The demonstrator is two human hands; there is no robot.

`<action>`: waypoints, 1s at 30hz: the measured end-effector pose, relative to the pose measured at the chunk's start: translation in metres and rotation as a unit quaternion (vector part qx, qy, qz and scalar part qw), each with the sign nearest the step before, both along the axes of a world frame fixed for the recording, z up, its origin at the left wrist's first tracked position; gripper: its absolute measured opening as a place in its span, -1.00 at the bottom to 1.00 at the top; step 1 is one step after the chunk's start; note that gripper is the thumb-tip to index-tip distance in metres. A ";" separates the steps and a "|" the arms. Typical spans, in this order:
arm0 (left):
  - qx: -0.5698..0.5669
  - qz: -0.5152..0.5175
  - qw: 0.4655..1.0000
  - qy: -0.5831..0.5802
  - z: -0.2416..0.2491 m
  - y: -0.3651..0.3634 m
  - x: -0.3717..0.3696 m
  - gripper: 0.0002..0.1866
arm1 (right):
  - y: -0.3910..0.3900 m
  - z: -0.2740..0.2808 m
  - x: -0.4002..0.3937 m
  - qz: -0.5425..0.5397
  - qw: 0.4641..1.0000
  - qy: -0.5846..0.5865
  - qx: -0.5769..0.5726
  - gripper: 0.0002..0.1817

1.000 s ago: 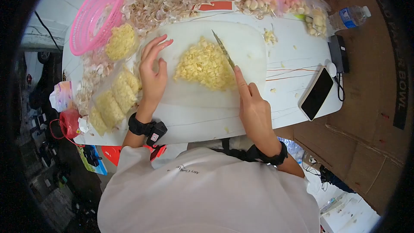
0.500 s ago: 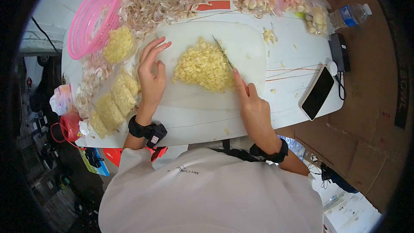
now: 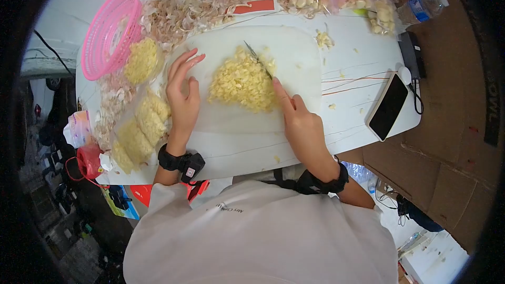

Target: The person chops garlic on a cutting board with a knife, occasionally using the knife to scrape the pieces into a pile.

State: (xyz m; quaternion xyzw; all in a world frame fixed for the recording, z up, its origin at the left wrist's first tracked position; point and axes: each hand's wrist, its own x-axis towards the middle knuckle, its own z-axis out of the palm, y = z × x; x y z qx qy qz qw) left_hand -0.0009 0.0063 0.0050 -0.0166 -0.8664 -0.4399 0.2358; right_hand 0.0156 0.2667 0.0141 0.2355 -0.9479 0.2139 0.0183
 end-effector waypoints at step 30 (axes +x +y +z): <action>-0.003 -0.002 1.000 -0.011 0.006 0.002 0.003 -0.49 | 0.017 0.023 0.011 0.029 0.999 -0.013 -0.012 -0.17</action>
